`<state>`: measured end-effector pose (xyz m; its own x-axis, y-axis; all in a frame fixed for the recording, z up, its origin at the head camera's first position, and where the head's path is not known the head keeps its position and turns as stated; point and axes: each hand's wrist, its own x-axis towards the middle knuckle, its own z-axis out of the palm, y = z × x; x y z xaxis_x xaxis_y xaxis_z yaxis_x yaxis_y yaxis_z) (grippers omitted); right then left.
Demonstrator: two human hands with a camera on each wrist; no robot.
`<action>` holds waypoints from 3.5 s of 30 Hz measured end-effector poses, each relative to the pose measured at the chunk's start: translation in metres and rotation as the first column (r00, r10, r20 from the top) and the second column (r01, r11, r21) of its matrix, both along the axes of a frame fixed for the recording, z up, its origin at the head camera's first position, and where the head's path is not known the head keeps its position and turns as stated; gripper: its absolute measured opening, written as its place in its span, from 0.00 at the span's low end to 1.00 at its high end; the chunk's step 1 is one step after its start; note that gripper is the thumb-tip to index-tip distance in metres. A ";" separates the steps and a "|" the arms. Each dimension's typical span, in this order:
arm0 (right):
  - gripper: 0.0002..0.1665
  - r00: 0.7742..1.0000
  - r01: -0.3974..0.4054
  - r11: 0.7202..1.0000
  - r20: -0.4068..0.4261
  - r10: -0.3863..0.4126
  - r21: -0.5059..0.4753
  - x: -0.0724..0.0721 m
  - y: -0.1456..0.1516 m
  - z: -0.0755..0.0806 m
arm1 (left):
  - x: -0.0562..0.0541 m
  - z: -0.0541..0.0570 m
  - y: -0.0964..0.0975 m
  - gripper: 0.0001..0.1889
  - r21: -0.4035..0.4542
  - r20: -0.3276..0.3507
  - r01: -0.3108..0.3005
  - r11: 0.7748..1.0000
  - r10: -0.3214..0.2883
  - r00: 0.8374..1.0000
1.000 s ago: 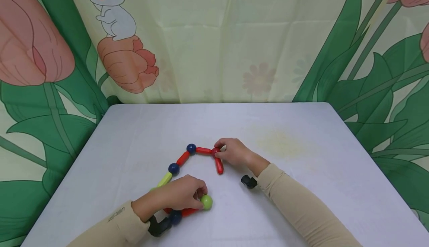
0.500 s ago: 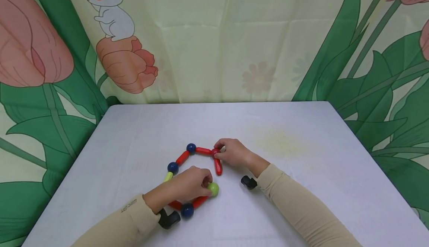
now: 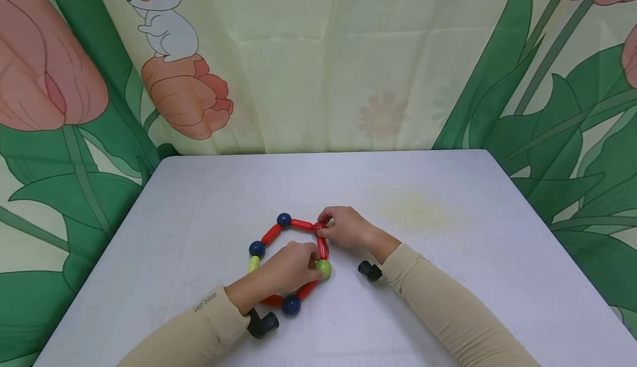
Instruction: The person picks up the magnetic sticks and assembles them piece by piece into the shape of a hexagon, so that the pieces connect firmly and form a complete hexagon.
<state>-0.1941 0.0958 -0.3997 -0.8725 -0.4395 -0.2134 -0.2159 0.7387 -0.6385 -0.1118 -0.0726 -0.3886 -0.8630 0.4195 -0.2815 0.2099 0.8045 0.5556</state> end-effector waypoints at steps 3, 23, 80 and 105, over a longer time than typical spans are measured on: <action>0.15 1.000 -0.007 1.000 -0.002 0.007 0.007 0.000 0.000 0.001 | -0.001 -0.001 0.003 0.15 0.000 -0.002 -0.019 1.000 0.019 1.000; 0.22 1.000 -0.005 0.999 0.021 0.004 0.050 -0.004 0.000 0.003 | 0.018 0.010 -0.007 0.18 -0.275 -0.031 0.082 0.958 -0.094 0.995; 0.34 0.997 -0.075 0.994 0.009 0.075 0.080 0.026 0.016 0.007 | -0.022 0.013 -0.065 0.19 0.071 -0.094 -0.078 0.994 0.085 0.992; 0.40 0.998 0.006 0.985 -0.057 0.004 0.172 0.025 0.027 0.001 | -0.031 -0.011 -0.091 0.23 0.069 -0.092 0.105 0.992 -0.098 0.991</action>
<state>-0.1696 0.1228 -0.3987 -0.8857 -0.3997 -0.2360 -0.2472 0.8365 -0.4890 -0.1428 -0.1633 -0.3998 -0.8350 0.5230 -0.1708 0.3395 0.7341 0.5881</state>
